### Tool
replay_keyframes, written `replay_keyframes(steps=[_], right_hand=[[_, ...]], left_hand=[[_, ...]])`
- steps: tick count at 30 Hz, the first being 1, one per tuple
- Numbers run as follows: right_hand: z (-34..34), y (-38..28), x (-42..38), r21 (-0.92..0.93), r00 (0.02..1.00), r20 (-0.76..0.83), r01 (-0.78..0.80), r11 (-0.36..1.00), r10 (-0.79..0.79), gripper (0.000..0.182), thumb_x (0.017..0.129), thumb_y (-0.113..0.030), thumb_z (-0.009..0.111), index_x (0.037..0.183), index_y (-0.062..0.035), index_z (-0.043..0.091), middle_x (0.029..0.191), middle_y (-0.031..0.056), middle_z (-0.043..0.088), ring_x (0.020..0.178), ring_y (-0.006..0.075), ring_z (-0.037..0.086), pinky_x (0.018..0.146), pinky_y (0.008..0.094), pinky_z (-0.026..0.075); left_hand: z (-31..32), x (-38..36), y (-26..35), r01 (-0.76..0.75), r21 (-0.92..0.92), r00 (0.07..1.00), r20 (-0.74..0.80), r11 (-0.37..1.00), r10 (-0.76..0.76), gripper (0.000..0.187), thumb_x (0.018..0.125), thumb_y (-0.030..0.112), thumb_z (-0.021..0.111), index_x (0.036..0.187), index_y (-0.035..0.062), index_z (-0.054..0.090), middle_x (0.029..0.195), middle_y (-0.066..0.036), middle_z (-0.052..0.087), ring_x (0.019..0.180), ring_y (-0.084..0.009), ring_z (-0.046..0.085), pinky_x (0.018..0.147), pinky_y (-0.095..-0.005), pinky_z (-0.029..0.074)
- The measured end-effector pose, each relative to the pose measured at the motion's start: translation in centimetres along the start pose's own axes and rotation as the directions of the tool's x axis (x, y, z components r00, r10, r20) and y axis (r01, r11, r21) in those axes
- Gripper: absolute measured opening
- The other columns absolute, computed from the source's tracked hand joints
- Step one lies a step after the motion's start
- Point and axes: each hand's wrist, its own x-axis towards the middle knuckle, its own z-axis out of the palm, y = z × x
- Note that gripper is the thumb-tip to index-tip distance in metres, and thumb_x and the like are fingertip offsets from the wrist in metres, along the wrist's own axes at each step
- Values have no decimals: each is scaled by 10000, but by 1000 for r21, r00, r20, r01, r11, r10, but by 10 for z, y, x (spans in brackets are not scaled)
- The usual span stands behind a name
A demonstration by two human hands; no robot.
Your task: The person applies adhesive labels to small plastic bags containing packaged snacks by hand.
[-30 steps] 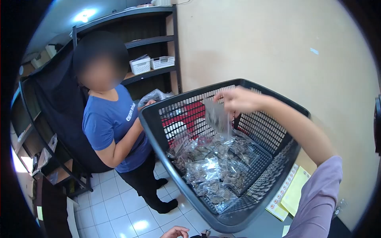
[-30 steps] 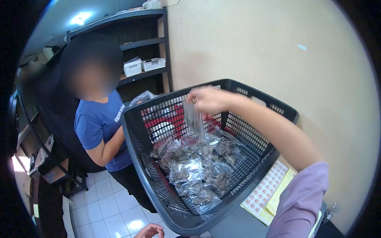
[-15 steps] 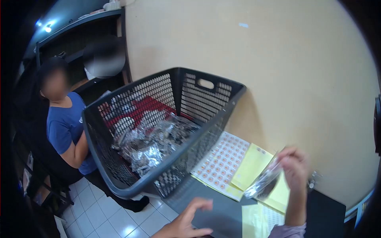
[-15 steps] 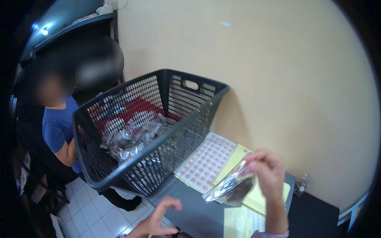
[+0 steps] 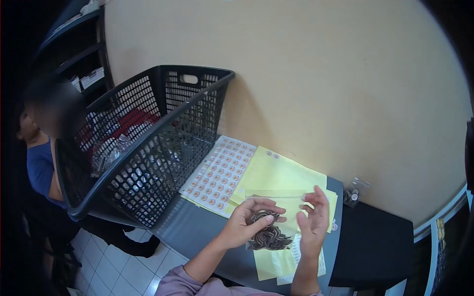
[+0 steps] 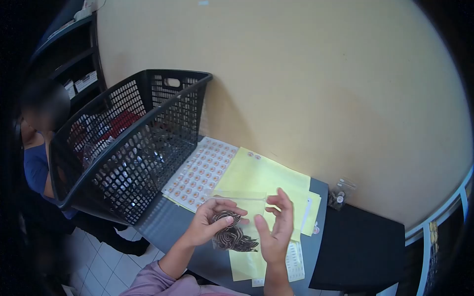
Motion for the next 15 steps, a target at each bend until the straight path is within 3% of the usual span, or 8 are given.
replay_keyframes(steps=[1,2,3,5,6,11,15], right_hand=[[0,0,0,-177,1000,16,4,984,-1,529,767,-86,570,1233,17,341,993,99,481,939,161,486,797,282,394],[1,-3,0,-20,996,8,-89,996,89,387,777,-63,575,1129,11,432,931,85,508,865,140,516,752,254,410],[-3,-1,-1,-24,996,-10,-88,996,88,387,777,-63,575,1129,11,432,931,85,508,865,140,516,752,254,410],[-8,5,-3,48,993,-8,-119,992,120,171,806,-44,545,962,8,497,834,60,526,753,113,535,688,227,421],[-5,2,-2,68,992,-76,-93,993,99,50,824,-34,524,852,2,504,763,44,529,672,99,537,641,215,425],[-7,-1,-1,94,992,-57,-108,990,114,73,805,-21,540,865,2,506,767,56,523,688,108,537,648,227,429],[-9,7,2,32,995,-89,-47,998,50,139,728,26,599,850,6,536,802,87,541,760,136,540,702,247,431]], left_hand=[[2,3,0,20,9,998,53,1000,-21,293,840,-8,465,1117,-35,373,1075,-201,525,980,-259,553,835,-316,462],[7,5,1,53,26,997,52,998,-55,292,832,0,482,1104,-29,380,1005,-156,547,981,-250,549,855,-322,449],[10,7,-3,64,25,996,66,998,-65,292,832,0,482,1104,-29,380,1005,-156,547,981,-250,549,855,-322,449],[16,14,-13,-71,59,996,51,996,68,298,822,7,504,1094,-17,383,895,-92,543,926,-193,553,828,-300,448],[20,18,-10,-148,165,989,33,975,145,255,807,0,525,1043,-7,427,820,-50,512,851,-130,531,776,-261,441],[10,36,-3,-130,128,991,60,983,123,95,789,10,562,875,-9,526,827,-46,532,786,-88,515,703,-227,428],[4,49,-7,-185,253,978,142,950,152,45,765,4,586,792,7,549,755,-50,554,702,-89,517,625,-222,413]])
